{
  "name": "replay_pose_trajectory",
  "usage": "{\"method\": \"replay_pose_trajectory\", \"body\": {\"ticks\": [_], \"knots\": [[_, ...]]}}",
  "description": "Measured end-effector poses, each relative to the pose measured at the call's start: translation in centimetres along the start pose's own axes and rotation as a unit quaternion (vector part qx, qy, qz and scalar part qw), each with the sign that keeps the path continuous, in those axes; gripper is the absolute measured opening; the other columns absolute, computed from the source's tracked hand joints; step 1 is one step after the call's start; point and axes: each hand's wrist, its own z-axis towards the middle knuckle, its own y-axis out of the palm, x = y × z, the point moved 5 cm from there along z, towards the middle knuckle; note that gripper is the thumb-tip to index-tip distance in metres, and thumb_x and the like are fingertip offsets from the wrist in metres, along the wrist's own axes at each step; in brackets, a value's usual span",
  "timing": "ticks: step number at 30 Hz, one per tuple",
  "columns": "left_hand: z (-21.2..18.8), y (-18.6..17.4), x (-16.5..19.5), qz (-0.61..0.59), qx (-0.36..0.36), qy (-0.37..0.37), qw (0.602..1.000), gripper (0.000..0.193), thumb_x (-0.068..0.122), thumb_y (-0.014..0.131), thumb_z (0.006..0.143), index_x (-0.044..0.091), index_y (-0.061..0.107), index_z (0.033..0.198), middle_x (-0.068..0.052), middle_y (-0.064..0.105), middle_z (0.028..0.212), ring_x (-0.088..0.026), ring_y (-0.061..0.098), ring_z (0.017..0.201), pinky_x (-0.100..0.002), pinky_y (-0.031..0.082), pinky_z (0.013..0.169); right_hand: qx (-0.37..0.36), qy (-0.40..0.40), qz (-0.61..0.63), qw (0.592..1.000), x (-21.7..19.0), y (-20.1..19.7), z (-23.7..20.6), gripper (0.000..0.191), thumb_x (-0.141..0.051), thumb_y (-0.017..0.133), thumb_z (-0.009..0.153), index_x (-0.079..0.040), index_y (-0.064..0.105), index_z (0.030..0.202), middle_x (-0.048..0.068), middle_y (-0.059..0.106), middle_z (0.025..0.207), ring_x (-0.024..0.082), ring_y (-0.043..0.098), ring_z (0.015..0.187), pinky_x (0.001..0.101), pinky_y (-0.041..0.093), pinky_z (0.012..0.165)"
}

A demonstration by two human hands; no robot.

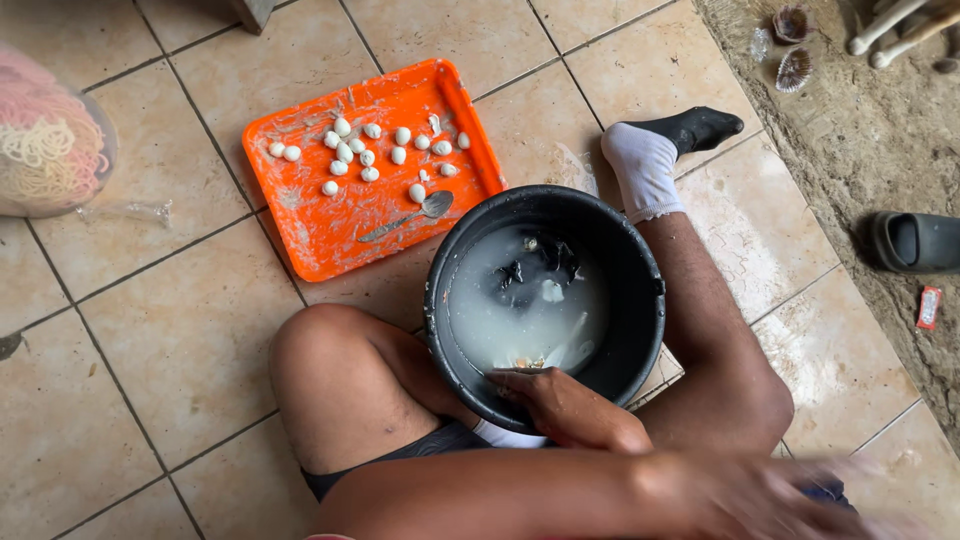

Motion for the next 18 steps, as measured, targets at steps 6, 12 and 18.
{"method": "replay_pose_trajectory", "body": {"ticks": [6,12,18], "knots": [[-20.3,-1.4,-1.8,-0.216,0.12,-0.345,0.906,0.045,0.019,0.069,0.092,0.026,0.067,0.136,0.001,0.068,0.133,-0.02,0.063,0.131,-0.051,0.044,0.121,0.067,-0.162,-0.047,0.983,5.2,1.6,-3.0,0.042,-0.005,0.065,0.083,0.008,0.066,0.123,0.028,0.067,0.118,0.044,0.065,0.106,0.0505,0.05,0.093],[-25.6,-4.0,-0.7,-0.103,0.196,-0.482,0.848,0.03,0.017,0.067,0.099,0.014,0.069,0.129,-0.001,0.072,0.122,-0.02,0.068,0.118,-0.044,0.047,0.112,-0.075,0.011,-0.065,0.995,6.5,2.7,-1.1,0.01,-0.004,0.069,0.08,0.001,0.069,0.089,0.018,0.074,0.094,0.036,0.069,0.088,0.0414,0.055,0.078],[-26.1,-4.3,-1.6,-0.094,0.242,-0.539,0.801,0.024,0.015,0.064,0.101,0.009,0.069,0.124,-0.004,0.074,0.115,-0.022,0.071,0.109,-0.039,0.055,0.103,-0.065,0.171,-0.097,0.978,2.4,0.2,-0.8,0.011,-0.004,0.068,0.084,0.001,0.07,0.095,0.022,0.074,0.092,0.038,0.07,0.089,0.0429,0.055,0.076]]}}
